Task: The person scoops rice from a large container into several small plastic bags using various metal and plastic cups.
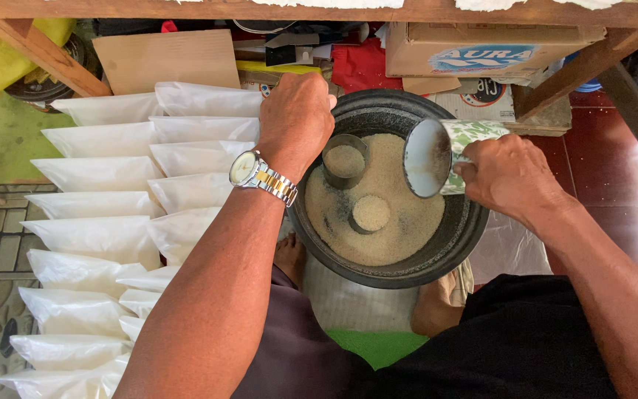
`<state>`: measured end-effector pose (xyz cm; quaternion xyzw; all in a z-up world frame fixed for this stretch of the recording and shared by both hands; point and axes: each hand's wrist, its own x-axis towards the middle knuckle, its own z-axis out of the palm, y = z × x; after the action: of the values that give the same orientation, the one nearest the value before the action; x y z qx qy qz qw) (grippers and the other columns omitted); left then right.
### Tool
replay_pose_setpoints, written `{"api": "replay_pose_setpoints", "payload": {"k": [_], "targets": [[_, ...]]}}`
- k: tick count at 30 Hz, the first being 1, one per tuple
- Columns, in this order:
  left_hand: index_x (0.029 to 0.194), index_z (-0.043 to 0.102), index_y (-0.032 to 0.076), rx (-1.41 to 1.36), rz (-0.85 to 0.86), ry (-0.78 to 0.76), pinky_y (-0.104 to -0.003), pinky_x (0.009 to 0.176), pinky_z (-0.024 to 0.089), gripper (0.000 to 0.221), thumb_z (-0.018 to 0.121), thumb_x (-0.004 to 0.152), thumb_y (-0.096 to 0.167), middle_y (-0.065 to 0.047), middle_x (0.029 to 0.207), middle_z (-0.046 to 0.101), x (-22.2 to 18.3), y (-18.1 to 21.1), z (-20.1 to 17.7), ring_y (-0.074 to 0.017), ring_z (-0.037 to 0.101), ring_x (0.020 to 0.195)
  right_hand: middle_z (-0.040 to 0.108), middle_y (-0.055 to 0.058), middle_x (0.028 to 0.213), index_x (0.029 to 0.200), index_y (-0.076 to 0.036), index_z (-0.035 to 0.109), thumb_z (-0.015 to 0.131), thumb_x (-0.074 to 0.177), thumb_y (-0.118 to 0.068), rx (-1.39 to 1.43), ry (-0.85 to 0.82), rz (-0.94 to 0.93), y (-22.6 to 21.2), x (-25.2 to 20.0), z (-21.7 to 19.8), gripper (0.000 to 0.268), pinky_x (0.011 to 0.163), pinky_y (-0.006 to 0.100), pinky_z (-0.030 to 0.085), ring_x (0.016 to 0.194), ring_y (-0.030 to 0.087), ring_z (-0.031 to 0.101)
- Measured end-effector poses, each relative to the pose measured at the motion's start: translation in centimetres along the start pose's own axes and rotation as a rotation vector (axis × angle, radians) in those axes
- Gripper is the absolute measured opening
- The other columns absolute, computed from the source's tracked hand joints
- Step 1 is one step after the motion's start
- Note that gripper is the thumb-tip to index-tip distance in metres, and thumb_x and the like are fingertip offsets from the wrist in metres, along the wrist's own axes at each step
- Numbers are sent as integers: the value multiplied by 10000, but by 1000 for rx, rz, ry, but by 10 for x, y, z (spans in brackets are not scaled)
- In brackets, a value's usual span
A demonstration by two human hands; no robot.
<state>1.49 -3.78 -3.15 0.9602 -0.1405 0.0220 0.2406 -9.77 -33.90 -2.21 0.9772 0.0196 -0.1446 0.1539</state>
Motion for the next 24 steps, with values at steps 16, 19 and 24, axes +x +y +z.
{"api": "replay_pose_setpoints", "payload": {"k": [16, 19, 24], "targets": [[830, 720, 11, -64, -101, -150, -595, 740, 606, 291, 633, 1004, 227, -256, 761, 686, -10, 9, -60, -499, 731, 805, 620, 262, 594, 969, 63, 725, 634, 980, -255, 1276, 246, 465, -29, 88, 216, 331, 418, 488, 582, 519, 354, 677], [805, 707, 23, -52, -124, -184, -599, 722, 605, 313, 594, 1022, 217, -248, 756, 679, -16, 4, -71, -491, 735, 784, 622, 234, 613, 1003, 68, 716, 606, 993, -249, 1379, 262, 516, -52, 88, 218, 336, 490, 471, 603, 532, 301, 680], [861, 715, 12, -118, -216, -222, -564, 726, 608, 297, 581, 1016, 227, -251, 772, 691, -31, -3, -92, -455, 732, 770, 653, 300, 807, 1051, 169, 670, 590, 1011, -153, 1606, 253, 602, -76, 110, 265, 334, 619, 431, 665, 729, 377, 726]]}}
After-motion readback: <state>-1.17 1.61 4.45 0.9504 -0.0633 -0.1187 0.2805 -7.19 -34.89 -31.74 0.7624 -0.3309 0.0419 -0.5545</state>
